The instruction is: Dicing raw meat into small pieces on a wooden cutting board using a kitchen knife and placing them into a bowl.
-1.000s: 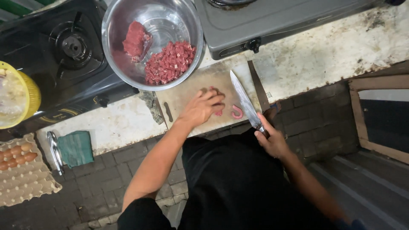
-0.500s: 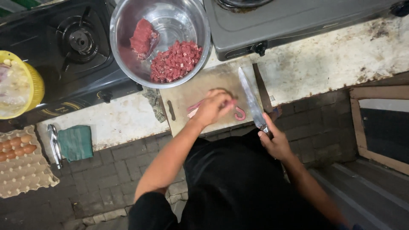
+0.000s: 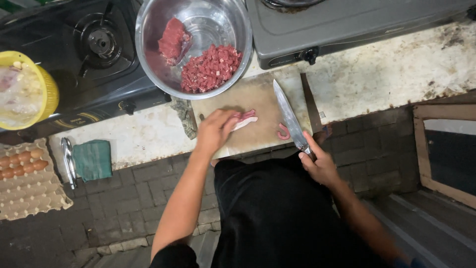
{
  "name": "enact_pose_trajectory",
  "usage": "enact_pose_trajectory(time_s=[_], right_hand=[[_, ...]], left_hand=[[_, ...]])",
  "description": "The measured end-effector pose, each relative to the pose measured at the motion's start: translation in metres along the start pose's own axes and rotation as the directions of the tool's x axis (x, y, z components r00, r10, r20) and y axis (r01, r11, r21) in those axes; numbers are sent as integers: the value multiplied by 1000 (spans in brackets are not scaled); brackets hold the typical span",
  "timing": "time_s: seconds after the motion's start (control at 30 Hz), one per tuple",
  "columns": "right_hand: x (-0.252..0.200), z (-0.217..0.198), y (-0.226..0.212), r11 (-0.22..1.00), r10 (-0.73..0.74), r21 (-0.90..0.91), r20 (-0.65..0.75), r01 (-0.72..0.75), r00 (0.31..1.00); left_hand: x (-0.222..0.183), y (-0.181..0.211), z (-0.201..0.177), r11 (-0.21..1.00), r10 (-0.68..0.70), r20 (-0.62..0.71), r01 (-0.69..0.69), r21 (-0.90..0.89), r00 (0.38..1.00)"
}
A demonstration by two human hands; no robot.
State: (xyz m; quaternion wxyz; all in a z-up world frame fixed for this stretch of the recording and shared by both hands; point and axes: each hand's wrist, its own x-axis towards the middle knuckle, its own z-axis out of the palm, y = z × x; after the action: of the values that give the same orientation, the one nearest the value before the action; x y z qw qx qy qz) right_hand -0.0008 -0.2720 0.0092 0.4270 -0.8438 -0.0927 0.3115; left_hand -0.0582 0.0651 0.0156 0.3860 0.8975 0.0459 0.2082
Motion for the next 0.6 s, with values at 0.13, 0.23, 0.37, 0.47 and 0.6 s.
enact_pose_trajectory(time_s=[0.13, 0.23, 0.37, 0.47, 0.6], right_hand=[[1, -2, -6, 998, 28, -49, 21, -27, 999], [1, -9, 1, 997, 28, -77, 19, -26, 999], [-4, -10, 15, 998, 5, -61, -42, -8, 999], [-3, -6, 21, 998, 25, -59, -56, -28, 998], [-5, -1, 3, 988, 120, -99, -33, -122, 992]], left_hand=[[-11, -18, 53, 971, 123, -41, -112, 211, 991], [-15, -28, 75, 845, 239, 31, -223, 486, 971], [-19, -33, 75, 860, 203, 22, -189, 475, 979], [-17, -31, 67, 873, 219, 33, -211, 441, 975], [-26, -39, 72, 889, 186, 92, -207, 408, 978]])
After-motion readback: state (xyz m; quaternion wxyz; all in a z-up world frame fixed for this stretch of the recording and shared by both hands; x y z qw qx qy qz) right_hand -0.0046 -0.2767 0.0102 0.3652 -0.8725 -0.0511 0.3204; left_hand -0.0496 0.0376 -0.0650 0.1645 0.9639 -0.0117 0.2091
